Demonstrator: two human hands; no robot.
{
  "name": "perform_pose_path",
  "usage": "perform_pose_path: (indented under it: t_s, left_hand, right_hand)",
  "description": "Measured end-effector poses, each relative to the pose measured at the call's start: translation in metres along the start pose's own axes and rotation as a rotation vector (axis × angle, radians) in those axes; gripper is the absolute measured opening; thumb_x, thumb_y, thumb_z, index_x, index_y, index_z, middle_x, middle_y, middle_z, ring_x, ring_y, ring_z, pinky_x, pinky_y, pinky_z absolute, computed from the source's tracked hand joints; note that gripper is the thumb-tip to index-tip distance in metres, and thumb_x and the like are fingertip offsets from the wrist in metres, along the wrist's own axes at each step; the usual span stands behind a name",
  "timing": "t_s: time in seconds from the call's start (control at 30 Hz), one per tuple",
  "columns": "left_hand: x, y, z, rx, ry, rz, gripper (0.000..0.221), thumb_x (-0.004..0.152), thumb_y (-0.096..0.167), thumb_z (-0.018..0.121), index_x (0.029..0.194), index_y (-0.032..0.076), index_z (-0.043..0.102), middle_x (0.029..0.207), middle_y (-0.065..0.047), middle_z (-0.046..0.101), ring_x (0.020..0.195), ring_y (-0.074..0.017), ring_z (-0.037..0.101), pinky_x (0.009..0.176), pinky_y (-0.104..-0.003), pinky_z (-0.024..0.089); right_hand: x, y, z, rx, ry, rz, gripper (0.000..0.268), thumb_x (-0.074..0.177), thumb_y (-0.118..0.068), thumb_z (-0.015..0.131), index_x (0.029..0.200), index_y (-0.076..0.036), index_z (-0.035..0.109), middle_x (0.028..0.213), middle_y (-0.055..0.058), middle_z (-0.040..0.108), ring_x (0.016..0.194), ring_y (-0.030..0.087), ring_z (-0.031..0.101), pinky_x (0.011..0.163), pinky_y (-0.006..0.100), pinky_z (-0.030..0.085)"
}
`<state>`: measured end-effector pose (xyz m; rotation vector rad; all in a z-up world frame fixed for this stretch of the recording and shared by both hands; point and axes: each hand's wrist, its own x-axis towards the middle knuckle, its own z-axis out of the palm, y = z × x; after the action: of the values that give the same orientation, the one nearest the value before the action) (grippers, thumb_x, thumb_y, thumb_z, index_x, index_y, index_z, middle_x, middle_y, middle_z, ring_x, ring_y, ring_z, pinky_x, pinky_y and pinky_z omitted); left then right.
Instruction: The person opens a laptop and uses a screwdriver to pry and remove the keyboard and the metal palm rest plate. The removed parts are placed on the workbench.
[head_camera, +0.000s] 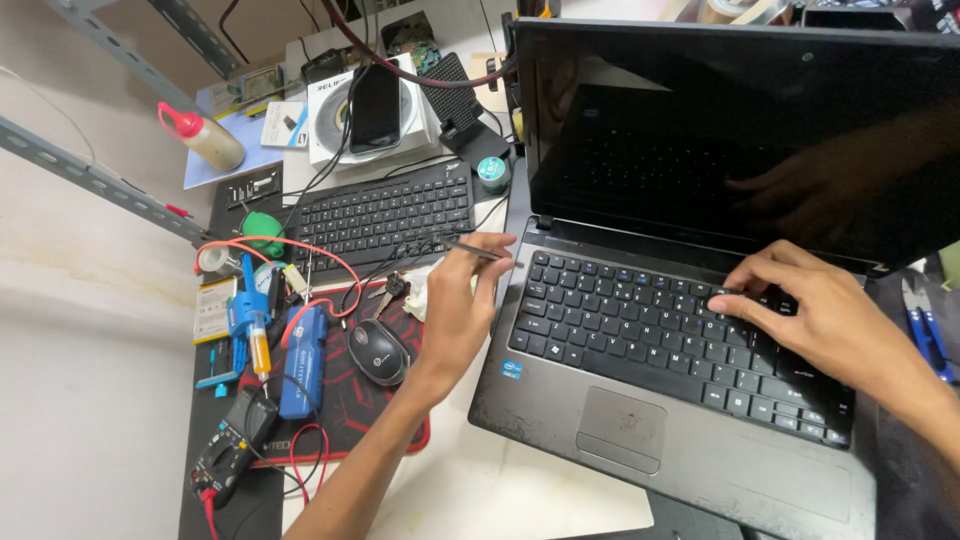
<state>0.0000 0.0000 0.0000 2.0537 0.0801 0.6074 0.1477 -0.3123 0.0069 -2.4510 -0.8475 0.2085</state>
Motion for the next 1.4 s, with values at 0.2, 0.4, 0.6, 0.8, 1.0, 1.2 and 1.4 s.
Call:
perform_pose_path:
  t_s: [0.2,0.4,0.6,0.8,1.0,1.2,1.4]
  left_hand:
    - [-0.013,-0.007,0.007,0.053,0.110,0.010,0.008,0.097,0.001,0.065,0.105,-0.001,0.066,0.097,-0.013,0.073,0.086,-0.0225,0.074,0.077,-0.033,0.058]
    - [-0.010,-0.005,0.013,0.161,0.073,0.081,0.005,0.098,-0.001,0.063,0.102,-0.001,0.061,0.091,-0.018,0.068,0.081,-0.0350,0.068,0.071,-0.041,0.051]
    - [-0.007,-0.004,0.015,0.194,0.035,0.113,0.006,0.099,-0.002,0.061,0.104,-0.001,0.057,0.095,-0.020,0.066,0.085,-0.0415,0.066,0.071,-0.045,0.049]
    - [-0.002,-0.002,0.019,0.253,-0.050,0.122,0.007,0.096,-0.004,0.056,0.103,-0.004,0.057,0.101,-0.022,0.064,0.091,-0.0444,0.067,0.071,-0.049,0.052]
    - [0.001,0.012,0.027,0.425,-0.144,0.075,0.033,0.082,-0.016,0.051,0.113,-0.005,0.055,0.108,-0.022,0.065,0.089,-0.0462,0.067,0.073,-0.051,0.054]
    - [0.004,0.019,0.029,0.634,-0.283,0.054,0.041,0.079,-0.016,0.055,0.118,-0.006,0.052,0.108,-0.027,0.060,0.084,-0.0484,0.066,0.072,-0.053,0.053]
    - [0.005,0.002,0.024,0.402,-0.090,0.050,0.031,0.085,-0.010,0.058,0.116,-0.005,0.059,0.101,-0.024,0.069,0.086,-0.0461,0.068,0.071,-0.052,0.053]
  right_hand:
    - [0.002,0.005,0.001,-0.038,-0.018,-0.001,0.040,0.081,-0.046,0.078,0.093,-0.008,0.077,0.095,0.005,0.069,0.088,0.022,0.071,0.078,0.036,0.056]
    - [0.003,0.002,0.003,-0.090,-0.017,0.026,0.037,0.081,-0.045,0.079,0.092,-0.010,0.078,0.093,0.006,0.068,0.086,0.023,0.067,0.077,0.037,0.055]
    - [0.001,0.002,0.004,-0.053,0.013,0.035,0.037,0.079,-0.044,0.080,0.092,-0.009,0.078,0.092,0.006,0.068,0.086,0.023,0.067,0.077,0.036,0.055]
    - [0.004,-0.001,0.000,0.015,0.030,0.003,0.038,0.078,-0.045,0.079,0.091,-0.009,0.077,0.093,0.006,0.068,0.085,0.023,0.068,0.077,0.035,0.055]
    - [0.002,-0.006,-0.002,-0.011,-0.037,0.075,0.041,0.079,-0.048,0.078,0.099,-0.012,0.078,0.095,0.004,0.067,0.088,0.023,0.066,0.077,0.036,0.056]
    - [0.002,0.002,0.001,0.014,-0.024,0.058,0.041,0.079,-0.048,0.077,0.096,-0.011,0.077,0.095,0.004,0.068,0.086,0.023,0.069,0.077,0.036,0.056]
    - [0.004,-0.001,-0.001,0.010,-0.031,0.053,0.040,0.079,-0.047,0.079,0.098,-0.012,0.078,0.094,0.004,0.069,0.088,0.022,0.068,0.077,0.035,0.056]
